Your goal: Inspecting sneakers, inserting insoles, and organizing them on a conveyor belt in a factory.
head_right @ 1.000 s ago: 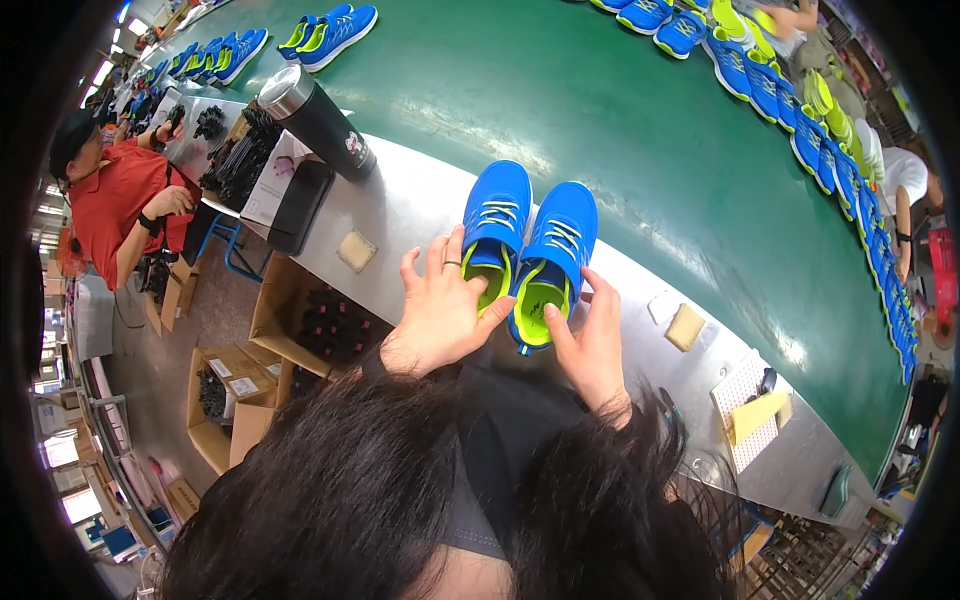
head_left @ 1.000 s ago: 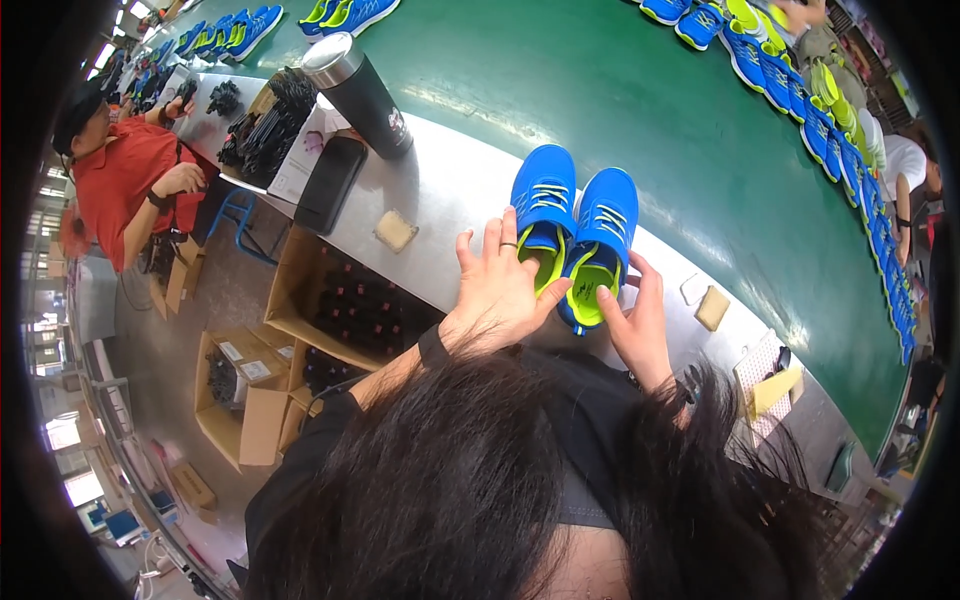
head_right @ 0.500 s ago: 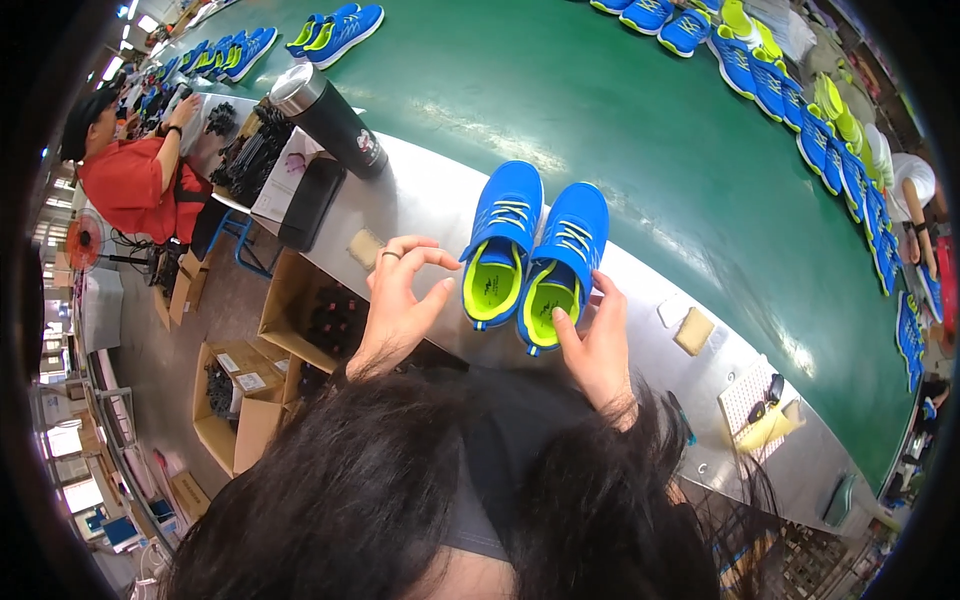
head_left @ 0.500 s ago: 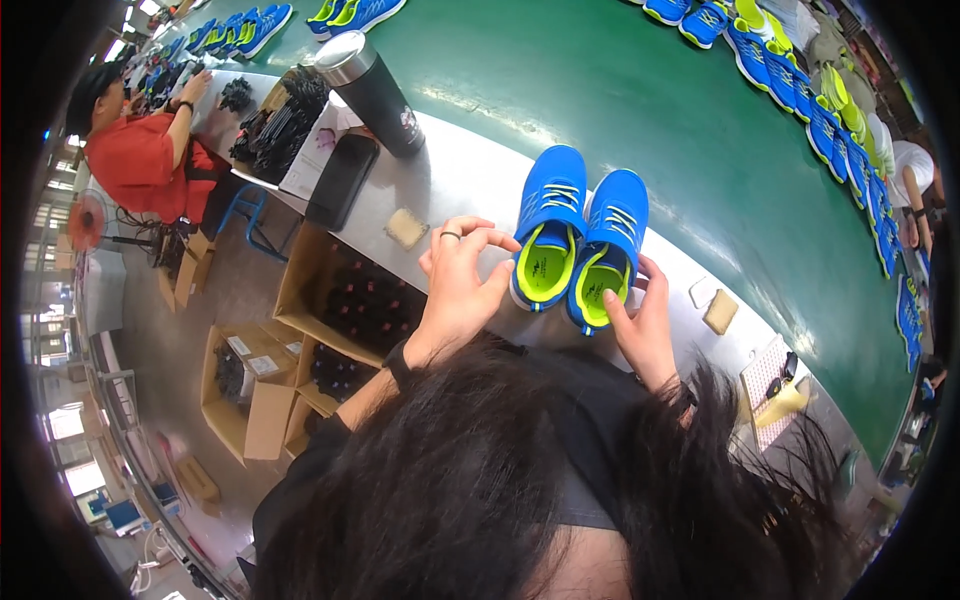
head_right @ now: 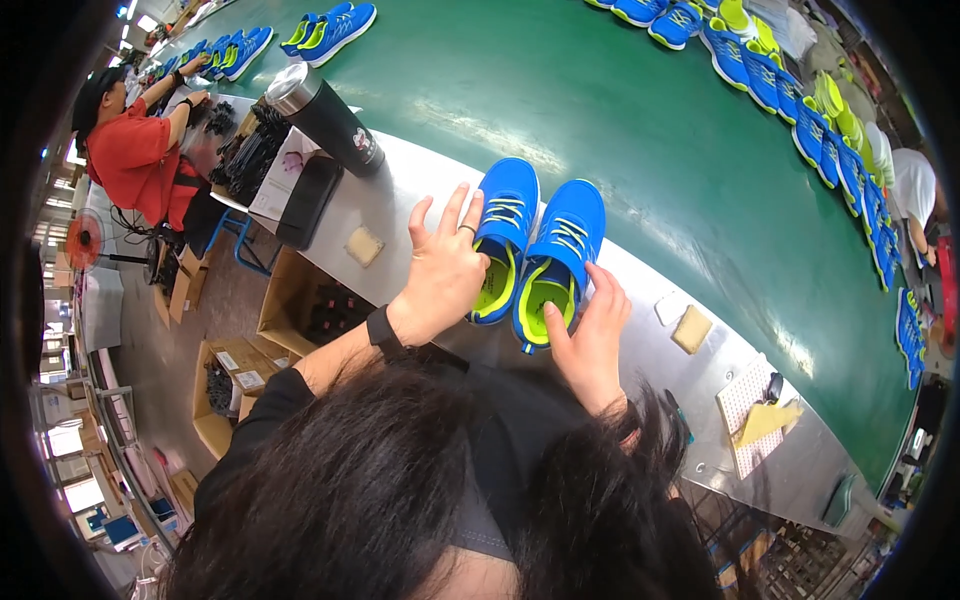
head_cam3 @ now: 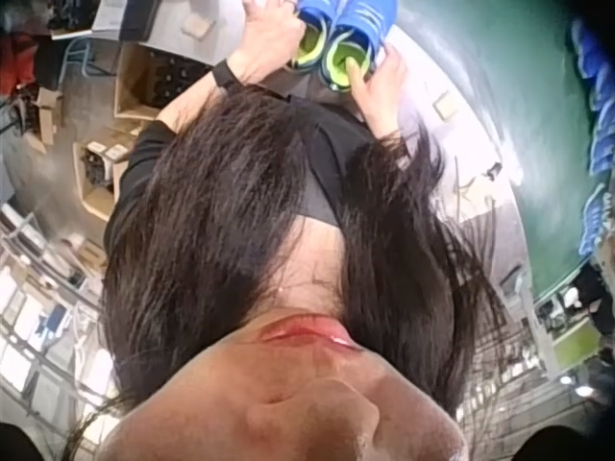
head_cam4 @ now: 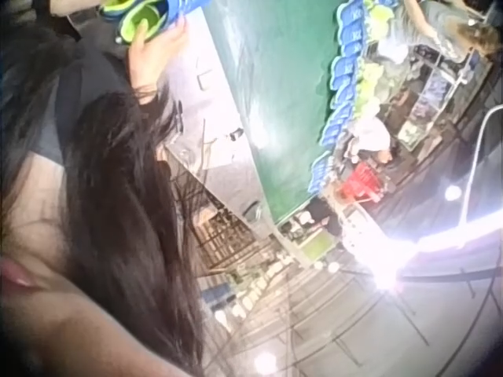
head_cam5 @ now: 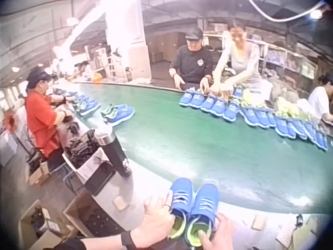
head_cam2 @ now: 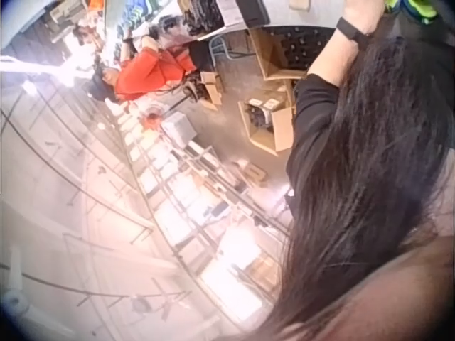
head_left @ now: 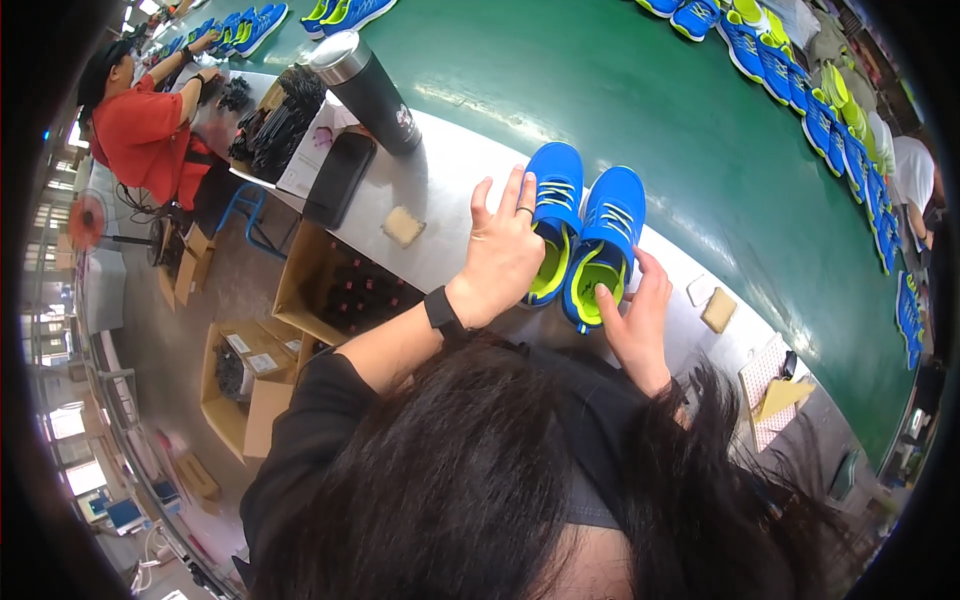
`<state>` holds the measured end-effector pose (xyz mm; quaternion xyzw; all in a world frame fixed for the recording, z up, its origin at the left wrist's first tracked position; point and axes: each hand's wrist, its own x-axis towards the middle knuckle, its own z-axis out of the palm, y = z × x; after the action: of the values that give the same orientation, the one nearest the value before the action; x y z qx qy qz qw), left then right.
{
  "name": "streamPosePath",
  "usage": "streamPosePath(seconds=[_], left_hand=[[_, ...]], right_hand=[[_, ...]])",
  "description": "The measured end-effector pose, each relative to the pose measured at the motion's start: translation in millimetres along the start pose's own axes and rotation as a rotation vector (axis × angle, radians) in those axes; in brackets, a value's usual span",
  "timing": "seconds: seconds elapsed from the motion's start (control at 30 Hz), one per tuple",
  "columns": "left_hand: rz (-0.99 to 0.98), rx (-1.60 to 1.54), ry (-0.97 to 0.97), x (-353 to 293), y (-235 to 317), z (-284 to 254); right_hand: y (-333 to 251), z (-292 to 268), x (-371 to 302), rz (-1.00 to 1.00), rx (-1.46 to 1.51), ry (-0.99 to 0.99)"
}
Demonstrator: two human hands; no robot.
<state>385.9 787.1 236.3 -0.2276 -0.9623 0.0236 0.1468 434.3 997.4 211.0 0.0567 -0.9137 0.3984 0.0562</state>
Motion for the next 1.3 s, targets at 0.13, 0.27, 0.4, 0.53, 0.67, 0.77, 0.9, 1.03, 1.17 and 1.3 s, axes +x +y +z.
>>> streamPosePath(seconds=[0.13, 0.27, 0.4, 0.53, 0.67, 0.77, 0.9, 1.03, 1.17, 1.3], left_hand=[[0.106, -0.072, -0.026, 2.3, -4.5, 4.2], [0.12, -0.198, 0.013, 7.1, -4.6, 5.3], [0.147, -0.207, 0.039, 8.9, -3.3, 5.2], [0.176, -0.115, 0.055, 9.1, -2.9, 6.5], [0.177, -0.066, 0.058, 10.4, -2.1, 2.9], [0.146, -0.126, 0.062, 7.0, -2.0, -7.7], [0.04, -0.46, 0.066, -10.5, -12.2, -24.6], [-0.267, -0.536, 0.118, -33.5, -44.9, -27.3], [-0.466, -0.073, 0.144, -53.8, -62.1, -24.6], [-0.395, -0.261, 0.207, -63.7, -35.1, -34.3]], right_hand=[[4.1, -0.2, -1.4, 0.01, 0.046, -0.008], [5.5, -0.5, 1.1, 0.003, 0.046, 0.003], [6.1, -1.1, 2.5, -0.038, 0.027, 0.018], [5.5, -1.7, 0.9, -0.045, 0.02, 0.018], [4.0, -2.2, -2.3, -0.084, -0.002, 0.04], [3.2, -3.6, -5.8, -0.056, 0.049, 0.03], [2.8, -6.2, -9.6, -0.024, 0.017, 0.02], [3.0, -7.5, -10.5, 0.006, 0.05, -0.01], [4.0, -6.9, -9.5, 0.002, 0.064, 0.001], [6.4, -4.0, -5.8, -0.015, -0.009, 0.013]])
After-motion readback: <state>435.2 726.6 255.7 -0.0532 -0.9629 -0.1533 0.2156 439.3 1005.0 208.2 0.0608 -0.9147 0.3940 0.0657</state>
